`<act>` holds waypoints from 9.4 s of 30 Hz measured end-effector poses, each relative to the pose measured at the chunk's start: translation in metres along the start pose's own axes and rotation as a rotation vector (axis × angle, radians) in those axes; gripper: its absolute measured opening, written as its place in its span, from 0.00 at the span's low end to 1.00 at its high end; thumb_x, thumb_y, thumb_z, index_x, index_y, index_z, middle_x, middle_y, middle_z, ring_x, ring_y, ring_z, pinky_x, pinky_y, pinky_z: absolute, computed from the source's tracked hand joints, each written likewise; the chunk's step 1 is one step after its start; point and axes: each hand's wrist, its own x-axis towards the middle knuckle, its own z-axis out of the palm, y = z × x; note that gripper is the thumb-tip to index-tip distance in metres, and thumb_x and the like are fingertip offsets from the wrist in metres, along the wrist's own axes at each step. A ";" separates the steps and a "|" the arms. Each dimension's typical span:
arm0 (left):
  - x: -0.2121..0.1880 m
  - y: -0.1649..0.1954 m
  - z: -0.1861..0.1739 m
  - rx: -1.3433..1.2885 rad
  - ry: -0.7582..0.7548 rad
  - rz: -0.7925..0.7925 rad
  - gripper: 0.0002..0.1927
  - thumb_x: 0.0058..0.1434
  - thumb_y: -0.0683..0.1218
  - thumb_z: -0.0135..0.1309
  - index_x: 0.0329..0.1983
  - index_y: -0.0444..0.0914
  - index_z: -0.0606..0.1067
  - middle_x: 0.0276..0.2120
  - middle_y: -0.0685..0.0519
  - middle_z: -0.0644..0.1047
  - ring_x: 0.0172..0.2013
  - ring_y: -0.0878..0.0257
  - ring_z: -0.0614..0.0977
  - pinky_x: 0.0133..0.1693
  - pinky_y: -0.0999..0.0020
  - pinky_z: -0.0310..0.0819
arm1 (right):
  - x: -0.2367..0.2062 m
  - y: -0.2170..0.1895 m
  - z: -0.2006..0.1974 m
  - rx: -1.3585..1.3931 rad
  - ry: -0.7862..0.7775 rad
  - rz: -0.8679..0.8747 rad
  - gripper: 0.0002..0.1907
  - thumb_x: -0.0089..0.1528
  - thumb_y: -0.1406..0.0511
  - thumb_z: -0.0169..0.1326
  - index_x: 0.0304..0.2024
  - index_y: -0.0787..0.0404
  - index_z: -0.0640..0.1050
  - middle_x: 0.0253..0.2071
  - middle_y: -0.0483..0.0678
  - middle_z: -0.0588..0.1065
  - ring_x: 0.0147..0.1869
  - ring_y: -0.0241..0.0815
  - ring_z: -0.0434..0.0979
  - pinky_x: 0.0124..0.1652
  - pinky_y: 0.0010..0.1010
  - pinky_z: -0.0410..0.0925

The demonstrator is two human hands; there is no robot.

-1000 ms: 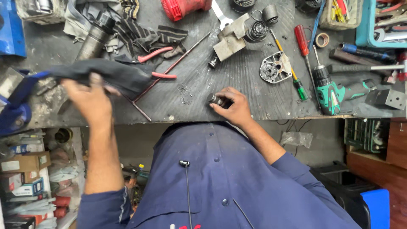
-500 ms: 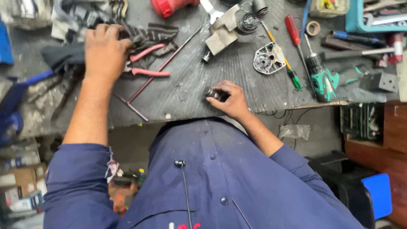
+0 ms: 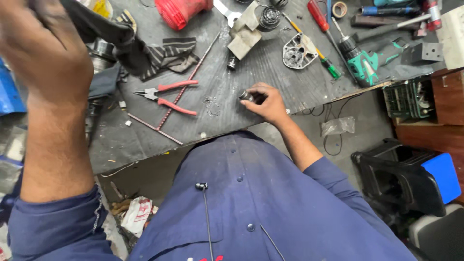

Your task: The person uses pliers on a small metal part at a cluttered workbench, then wipes parts and their hands with a rag. They scoop dark grease from a container and spread it by hand inside a metal engine housing, working the grease around the component.

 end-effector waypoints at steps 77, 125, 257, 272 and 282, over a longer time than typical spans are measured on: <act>-0.114 0.277 0.201 -1.431 -0.285 -1.030 0.18 0.55 0.37 0.57 0.50 0.36 0.75 0.42 0.54 0.81 0.42 0.64 0.84 0.43 0.66 0.81 | 0.005 0.029 -0.121 0.218 -0.125 -0.627 0.31 0.64 0.67 0.65 0.67 0.53 0.67 0.58 0.53 0.71 0.60 0.47 0.74 0.56 0.36 0.70; -0.112 0.244 0.234 -1.095 -0.036 -1.005 0.10 0.61 0.37 0.58 0.46 0.30 0.78 0.42 0.53 0.82 0.43 0.66 0.82 0.48 0.71 0.76 | 0.016 -0.011 -0.095 0.168 0.020 -0.425 0.12 0.58 0.77 0.57 0.44 0.65 0.78 0.55 0.53 0.73 0.54 0.38 0.77 0.42 0.23 0.74; -0.123 0.166 0.160 -1.353 -0.413 -0.622 0.05 0.65 0.35 0.58 0.43 0.32 0.76 0.43 0.60 0.72 0.45 0.70 0.77 0.46 0.75 0.74 | -0.020 -0.074 0.014 0.593 0.318 0.216 0.19 0.56 0.70 0.67 0.50 0.65 0.78 0.48 0.44 0.79 0.50 0.33 0.79 0.52 0.28 0.73; -0.081 0.183 0.152 -0.872 -0.480 -0.526 0.31 0.58 0.39 0.64 0.60 0.32 0.62 0.51 0.39 0.74 0.51 0.47 0.76 0.52 0.58 0.73 | -0.016 -0.055 -0.018 1.010 0.119 0.235 0.23 0.57 0.76 0.67 0.54 0.67 0.77 0.51 0.50 0.79 0.55 0.42 0.80 0.57 0.35 0.74; -0.056 0.212 0.128 -0.604 -0.340 -0.270 0.17 0.59 0.39 0.65 0.51 0.37 0.77 0.48 0.44 0.79 0.53 0.47 0.78 0.59 0.55 0.67 | 0.005 -0.023 -0.056 0.898 0.100 0.203 0.21 0.54 0.76 0.66 0.48 0.62 0.76 0.45 0.44 0.78 0.49 0.35 0.78 0.51 0.30 0.74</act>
